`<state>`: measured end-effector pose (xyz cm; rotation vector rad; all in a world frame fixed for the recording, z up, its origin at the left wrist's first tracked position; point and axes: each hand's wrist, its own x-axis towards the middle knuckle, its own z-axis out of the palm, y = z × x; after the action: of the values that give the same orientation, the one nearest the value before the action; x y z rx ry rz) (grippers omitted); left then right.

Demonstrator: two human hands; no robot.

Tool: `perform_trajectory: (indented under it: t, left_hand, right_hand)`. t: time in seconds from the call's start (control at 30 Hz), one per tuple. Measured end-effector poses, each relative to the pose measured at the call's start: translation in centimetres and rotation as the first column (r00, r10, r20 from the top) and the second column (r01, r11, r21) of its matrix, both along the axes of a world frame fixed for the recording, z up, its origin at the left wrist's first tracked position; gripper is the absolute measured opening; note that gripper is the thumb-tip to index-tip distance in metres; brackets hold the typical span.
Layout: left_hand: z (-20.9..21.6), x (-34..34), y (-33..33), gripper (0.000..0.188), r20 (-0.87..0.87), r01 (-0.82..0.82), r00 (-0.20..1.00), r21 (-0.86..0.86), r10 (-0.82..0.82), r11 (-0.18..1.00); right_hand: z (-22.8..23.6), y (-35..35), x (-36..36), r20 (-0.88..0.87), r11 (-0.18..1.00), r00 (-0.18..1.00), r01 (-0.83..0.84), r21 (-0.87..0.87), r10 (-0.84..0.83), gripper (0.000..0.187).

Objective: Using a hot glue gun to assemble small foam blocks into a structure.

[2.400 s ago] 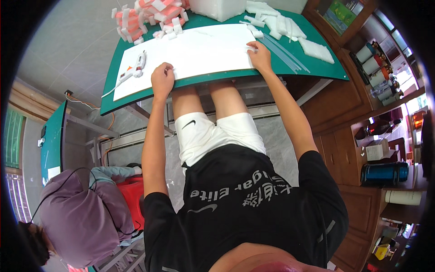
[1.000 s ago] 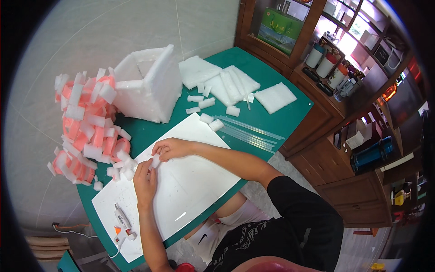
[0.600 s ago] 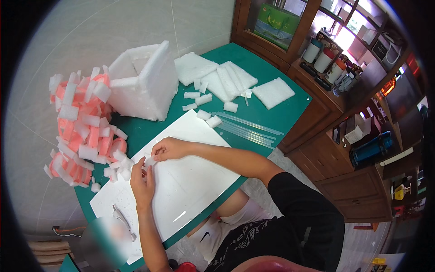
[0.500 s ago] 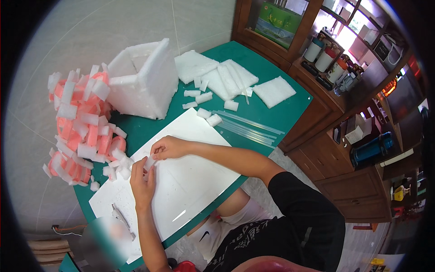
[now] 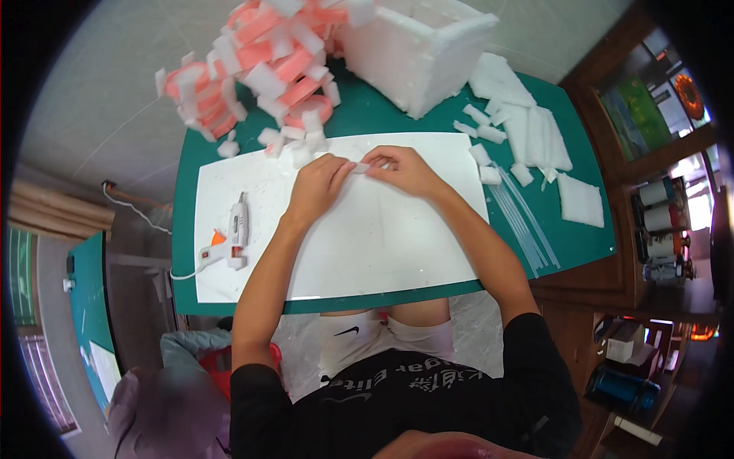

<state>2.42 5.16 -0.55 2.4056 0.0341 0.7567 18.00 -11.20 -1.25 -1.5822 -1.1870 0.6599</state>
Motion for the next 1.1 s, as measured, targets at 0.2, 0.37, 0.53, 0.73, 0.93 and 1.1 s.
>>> perform_trajectory:
  t: [0.2, 0.37, 0.53, 0.73, 0.93, 1.1]
  left_hand:
    - [-0.4, 0.2, -0.6, 0.02, 0.022, 0.008, 1.0, -0.031, -0.007, 0.999]
    - [0.5, -0.1, -1.1, 0.016, -0.137, -0.083, 0.988, -0.071, 0.073, 0.994]
    - [-0.2, -0.1, -0.1, 0.016, -0.021, -0.046, 0.999, 0.032, 0.046, 0.998]
    - [0.2, -0.1, -0.1, 0.011, -0.044, -0.053, 0.998, -0.1, 0.048, 0.994]
    - [0.0, 0.2, 0.0, 0.011, -0.056, -0.037, 0.998, -0.097, 0.031, 0.995]
    - [0.3, 0.0, -0.2, 0.01, -0.091, -0.054, 0.995, -0.108, 0.044, 0.993]
  right_hand:
    - [-0.1, 0.0, -0.3, 0.053, 0.992, 0.991, 0.126, -0.017, -0.125, 0.019]
    - [0.1, -0.3, -0.6, 0.069, 0.988, 0.986, 0.151, -0.008, -0.15, 0.017]
    - [0.4, -0.1, -1.3, 0.184, 0.983, 0.965, 0.186, 0.009, -0.184, 0.018]
    - [-0.4, 0.1, -0.6, 0.084, 0.955, 0.955, 0.277, 0.109, -0.286, 0.017]
    - [-0.3, -1.1, 2.1, 0.079, 0.933, 0.931, 0.35, 0.082, -0.356, 0.015]
    - [1.3, -1.9, 2.3, 0.086, 0.979, 0.984, 0.163, -0.126, -0.153, 0.014]
